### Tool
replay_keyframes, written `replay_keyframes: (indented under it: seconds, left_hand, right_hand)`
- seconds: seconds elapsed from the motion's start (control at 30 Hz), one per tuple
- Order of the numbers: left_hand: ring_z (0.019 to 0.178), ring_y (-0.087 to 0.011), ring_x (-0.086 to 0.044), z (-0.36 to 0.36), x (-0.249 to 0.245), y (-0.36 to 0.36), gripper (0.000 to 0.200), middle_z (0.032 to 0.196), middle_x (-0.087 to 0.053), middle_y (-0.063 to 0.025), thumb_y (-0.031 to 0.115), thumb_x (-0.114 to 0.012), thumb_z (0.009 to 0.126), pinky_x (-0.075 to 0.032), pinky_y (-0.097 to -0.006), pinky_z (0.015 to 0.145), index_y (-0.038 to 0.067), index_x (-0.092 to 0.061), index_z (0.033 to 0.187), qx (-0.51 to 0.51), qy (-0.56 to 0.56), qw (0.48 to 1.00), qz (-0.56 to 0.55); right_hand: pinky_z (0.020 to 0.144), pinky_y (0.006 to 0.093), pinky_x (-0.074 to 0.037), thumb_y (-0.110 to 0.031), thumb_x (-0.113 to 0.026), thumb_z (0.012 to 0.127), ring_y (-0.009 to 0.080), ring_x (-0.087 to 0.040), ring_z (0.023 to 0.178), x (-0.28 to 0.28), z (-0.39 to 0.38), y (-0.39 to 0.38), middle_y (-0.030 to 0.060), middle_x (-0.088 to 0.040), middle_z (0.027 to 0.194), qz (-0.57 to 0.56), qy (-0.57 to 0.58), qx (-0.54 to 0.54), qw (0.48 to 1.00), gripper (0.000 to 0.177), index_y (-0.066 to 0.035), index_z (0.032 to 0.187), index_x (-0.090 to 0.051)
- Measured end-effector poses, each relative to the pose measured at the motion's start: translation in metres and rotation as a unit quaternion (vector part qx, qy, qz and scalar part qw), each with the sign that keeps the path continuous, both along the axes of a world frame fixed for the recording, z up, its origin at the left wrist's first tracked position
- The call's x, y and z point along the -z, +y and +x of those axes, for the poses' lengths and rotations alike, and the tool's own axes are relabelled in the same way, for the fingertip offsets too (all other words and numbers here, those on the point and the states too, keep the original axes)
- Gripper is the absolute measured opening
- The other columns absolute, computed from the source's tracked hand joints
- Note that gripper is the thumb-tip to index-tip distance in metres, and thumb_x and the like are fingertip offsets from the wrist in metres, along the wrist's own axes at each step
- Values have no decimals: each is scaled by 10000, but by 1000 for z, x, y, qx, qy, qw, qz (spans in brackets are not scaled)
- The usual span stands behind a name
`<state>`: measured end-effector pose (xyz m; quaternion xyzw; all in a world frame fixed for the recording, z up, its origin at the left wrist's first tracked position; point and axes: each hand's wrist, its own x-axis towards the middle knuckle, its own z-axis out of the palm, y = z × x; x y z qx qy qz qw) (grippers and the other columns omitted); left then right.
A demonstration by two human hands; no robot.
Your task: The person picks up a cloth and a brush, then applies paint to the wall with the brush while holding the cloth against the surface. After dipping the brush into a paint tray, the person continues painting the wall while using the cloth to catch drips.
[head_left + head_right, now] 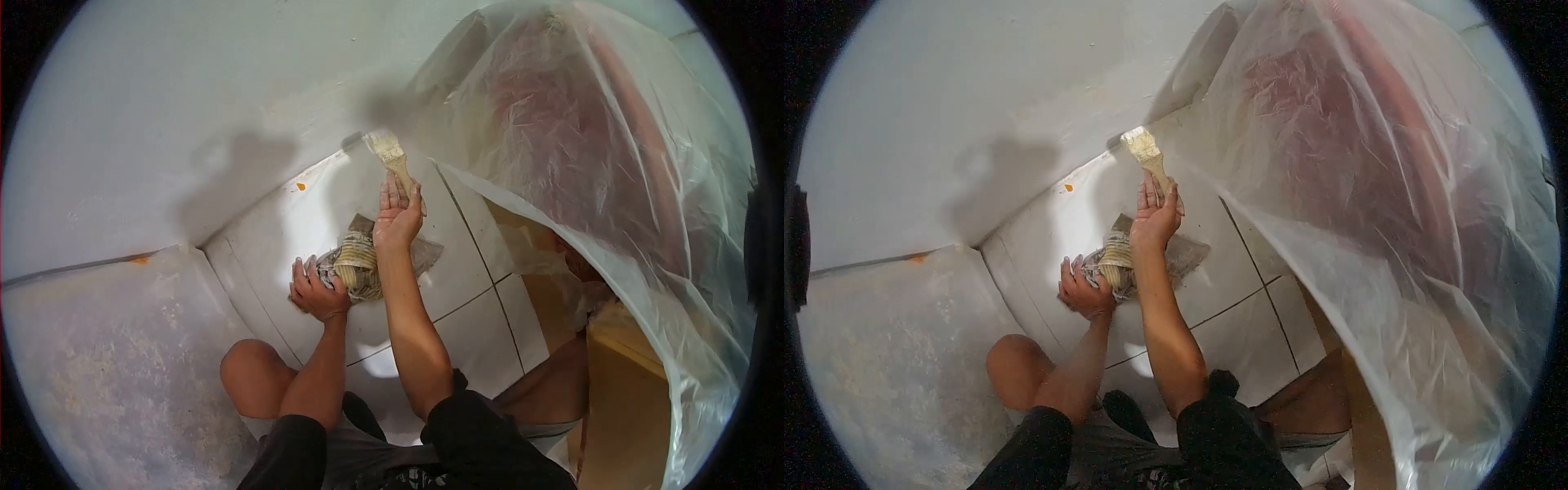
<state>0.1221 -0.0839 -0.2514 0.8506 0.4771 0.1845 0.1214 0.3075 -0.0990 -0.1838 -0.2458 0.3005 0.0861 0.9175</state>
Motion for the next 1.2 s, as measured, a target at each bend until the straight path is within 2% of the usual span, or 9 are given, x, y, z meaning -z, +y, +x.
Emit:
replay_keyframes:
  seconds: [0.1,0.17,0.3,0.37,0.7,0.9,1.0,1.1,1.2]
  left_hand:
    - [1174,-299,-417,1,-1,0,530,1297,-441,-147,299,-475,695,-245,-452,985,110,-532,1187,2,23,1000,7]
    - [1231,-298,-371,2,-3,0,511,1291,-443,-153,328,-444,738,-220,-472,995,70,-539,1170,7,6,1000,3]
    - [1227,-299,-373,2,1,0,491,1289,-440,-155,328,-440,757,-229,-466,983,79,-537,1169,8,16,1000,19]
    - [1225,-296,-375,2,2,1,471,1291,-438,-151,324,-439,774,-234,-463,975,92,-531,1173,10,14,1000,21]
    - [1210,-290,-386,2,5,1,471,1292,-435,-150,316,-436,774,-236,-468,976,97,-523,1182,15,17,999,38]
    - [1206,-295,-389,3,0,1,478,1291,-433,-160,310,-445,761,-229,-474,985,91,-523,1179,11,36,999,18]
    - [1205,-296,-387,1,4,2,482,1290,-433,-161,321,-445,762,-231,-473,981,86,-526,1175,20,43,999,20]
    - [1210,-297,-380,2,3,1,484,1292,-429,-161,323,-445,761,-228,-476,981,83,-527,1173,18,37,999,21]
    - [1214,-296,-375,3,1,1,484,1293,-428,-160,321,-446,758,-225,-477,983,82,-527,1171,7,45,999,8]
  right_hand:
    - [893,386,-491,-206,-494,920,324,-563,1058,14,4,1,203,-516,1151,-3,-14,13,1000,385,48,1199,-415]
    - [880,400,-500,-195,-491,920,327,-572,1046,19,8,-1,208,-524,1138,-63,5,-2,998,375,63,1184,-426]
    - [867,407,-507,-174,-488,918,330,-580,1032,34,20,-3,206,-532,1129,-109,-2,-4,994,367,73,1182,-429]
    - [871,406,-500,-207,-516,911,337,-584,1028,42,27,-1,192,-533,1153,-127,-12,-11,992,373,59,1165,-451]
    - [823,379,-540,-180,-524,905,331,-608,975,51,47,17,202,-553,1088,-162,27,2,986,379,98,1148,-439]
    - [827,360,-540,-166,-511,909,327,-609,974,68,54,23,214,-543,1094,-152,6,15,988,359,104,1135,-440]
    - [819,349,-540,-160,-514,906,315,-612,967,50,57,34,225,-547,1082,-182,-20,11,983,356,103,1134,-441]
    - [803,345,-537,-165,-519,902,309,-609,968,23,62,42,217,-552,1071,-188,5,20,982,357,102,1129,-453]
    - [756,323,-539,-174,-523,896,295,-615,933,-29,64,47,184,-559,1065,-190,14,21,981,352,88,1126,-472]
